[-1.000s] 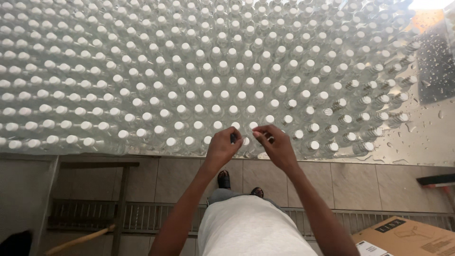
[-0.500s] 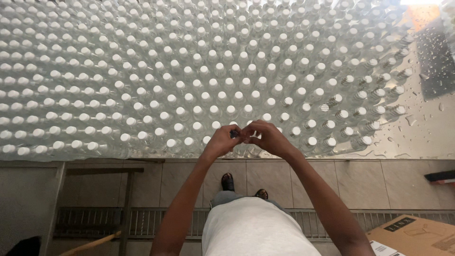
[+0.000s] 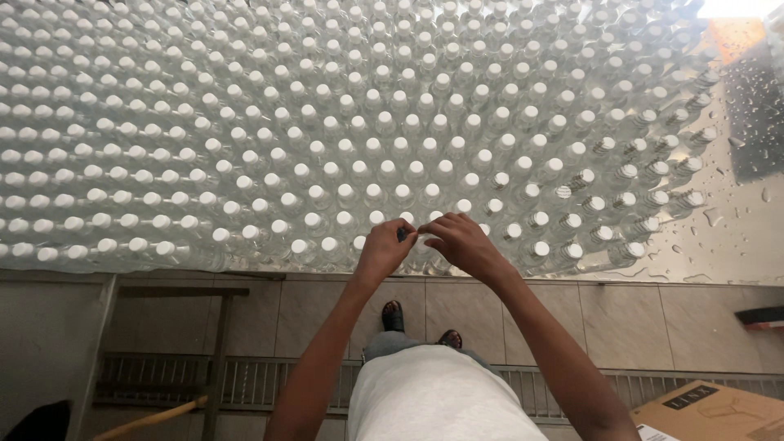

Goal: The person repeatedly picks up small white caps and places them onto the openings of numerous clear plastic bottles arranged on a metal table. The person handles the caps and bottles by hand, moving systematically across the rows.

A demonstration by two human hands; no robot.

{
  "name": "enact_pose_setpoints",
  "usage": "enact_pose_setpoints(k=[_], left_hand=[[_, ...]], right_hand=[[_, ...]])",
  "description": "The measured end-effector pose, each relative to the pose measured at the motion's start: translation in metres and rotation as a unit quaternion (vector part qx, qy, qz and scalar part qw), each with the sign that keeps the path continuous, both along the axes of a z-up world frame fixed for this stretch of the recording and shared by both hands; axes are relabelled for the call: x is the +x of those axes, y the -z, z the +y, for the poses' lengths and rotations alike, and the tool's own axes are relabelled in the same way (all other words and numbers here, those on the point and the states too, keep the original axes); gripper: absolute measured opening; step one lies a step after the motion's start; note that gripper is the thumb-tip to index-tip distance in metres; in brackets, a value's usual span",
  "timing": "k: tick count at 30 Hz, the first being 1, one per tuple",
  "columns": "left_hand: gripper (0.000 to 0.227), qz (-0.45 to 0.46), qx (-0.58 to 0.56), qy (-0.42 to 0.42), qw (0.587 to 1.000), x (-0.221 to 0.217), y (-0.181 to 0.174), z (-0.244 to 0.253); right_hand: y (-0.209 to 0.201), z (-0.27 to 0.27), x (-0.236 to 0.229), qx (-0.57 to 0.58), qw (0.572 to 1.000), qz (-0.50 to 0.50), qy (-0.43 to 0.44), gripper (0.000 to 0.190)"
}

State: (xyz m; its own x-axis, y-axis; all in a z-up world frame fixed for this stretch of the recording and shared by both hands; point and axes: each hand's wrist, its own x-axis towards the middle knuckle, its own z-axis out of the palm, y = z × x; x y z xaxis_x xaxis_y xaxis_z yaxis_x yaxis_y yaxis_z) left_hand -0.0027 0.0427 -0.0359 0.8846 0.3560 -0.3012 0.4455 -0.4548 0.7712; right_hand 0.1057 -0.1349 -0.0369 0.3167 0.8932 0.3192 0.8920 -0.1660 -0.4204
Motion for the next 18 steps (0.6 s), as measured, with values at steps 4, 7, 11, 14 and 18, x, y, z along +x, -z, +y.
enact_pose_setpoints(k=[4, 7, 11, 14, 18], left_hand=[[0.025, 0.01, 0.022, 0.004, 1.0, 0.001, 0.002, -0.002], [0.023, 0.015, 0.024, 0.016, 0.999, 0.002, -0.004, -0.001], [0.024, 0.016, 0.042, 0.048, 0.998, 0.007, -0.011, 0.003], [0.025, 0.023, 0.057, 0.083, 0.995, 0.012, -0.015, 0.006], [0.026, 0.038, 0.073, 0.096, 0.992, 0.015, -0.025, 0.004]], right_hand=[[0.0, -0.002, -0.002, 0.0, 0.999, -0.053, 0.001, 0.014], [0.005, -0.001, -0.002, -0.009, 0.998, -0.053, -0.01, 0.011], [-0.002, 0.0, -0.002, -0.061, 0.998, -0.001, -0.008, 0.013], [-0.013, 0.001, -0.004, -0.109, 0.993, 0.049, -0.009, 0.011], [-0.014, 0.002, -0.002, -0.144, 0.988, 0.047, -0.016, 0.009]])
